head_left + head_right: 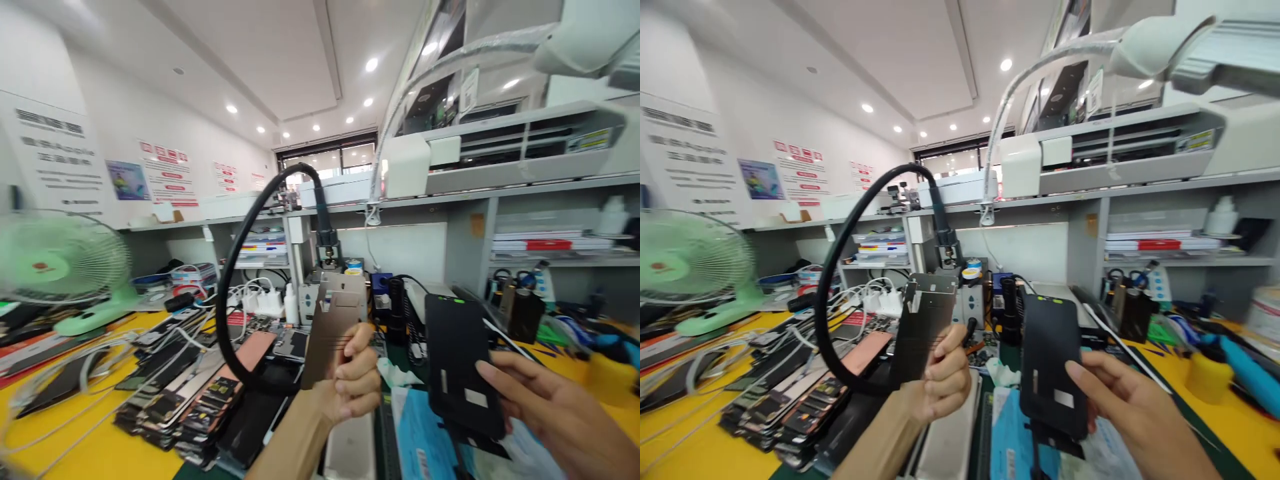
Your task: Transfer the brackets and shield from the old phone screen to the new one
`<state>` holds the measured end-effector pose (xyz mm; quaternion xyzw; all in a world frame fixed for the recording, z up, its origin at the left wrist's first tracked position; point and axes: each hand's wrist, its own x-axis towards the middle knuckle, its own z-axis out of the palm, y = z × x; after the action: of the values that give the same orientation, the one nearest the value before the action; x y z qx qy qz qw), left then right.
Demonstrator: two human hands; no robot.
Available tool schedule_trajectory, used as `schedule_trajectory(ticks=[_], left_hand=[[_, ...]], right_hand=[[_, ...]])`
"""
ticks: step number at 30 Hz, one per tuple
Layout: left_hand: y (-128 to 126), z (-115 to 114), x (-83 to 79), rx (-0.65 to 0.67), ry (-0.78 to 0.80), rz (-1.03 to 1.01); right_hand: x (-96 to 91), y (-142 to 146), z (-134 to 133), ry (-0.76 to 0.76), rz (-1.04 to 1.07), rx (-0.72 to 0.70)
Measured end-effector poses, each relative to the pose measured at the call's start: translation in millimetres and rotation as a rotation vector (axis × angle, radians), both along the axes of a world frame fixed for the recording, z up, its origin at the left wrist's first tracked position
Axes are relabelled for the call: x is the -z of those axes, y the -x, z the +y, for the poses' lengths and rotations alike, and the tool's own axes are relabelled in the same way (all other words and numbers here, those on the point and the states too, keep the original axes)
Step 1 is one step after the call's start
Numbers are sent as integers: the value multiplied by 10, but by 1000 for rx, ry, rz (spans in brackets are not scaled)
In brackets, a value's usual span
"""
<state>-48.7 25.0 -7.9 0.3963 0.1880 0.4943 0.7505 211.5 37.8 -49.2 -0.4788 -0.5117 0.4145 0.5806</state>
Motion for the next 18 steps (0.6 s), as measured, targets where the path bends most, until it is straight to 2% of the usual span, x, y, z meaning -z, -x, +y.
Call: schedule_trajectory(ticks=[2,5,8,13,18], left_hand=[[-13,11,-33,-13,-33,-3],[-55,69,-29,-69,-61,38],[-119,130,37,-235,-90,108],[-165,133,128,-536,-159,360],[-170,55,100,-715,-298,575]], right_hand=[[-84,25,-78,38,69,-123],[-175,48,-150,42,155,-191],[-223,51,-175,46,195,-213],[-261,40,-195,44,236,-274],[-249,30,-188,53,273,-300]])
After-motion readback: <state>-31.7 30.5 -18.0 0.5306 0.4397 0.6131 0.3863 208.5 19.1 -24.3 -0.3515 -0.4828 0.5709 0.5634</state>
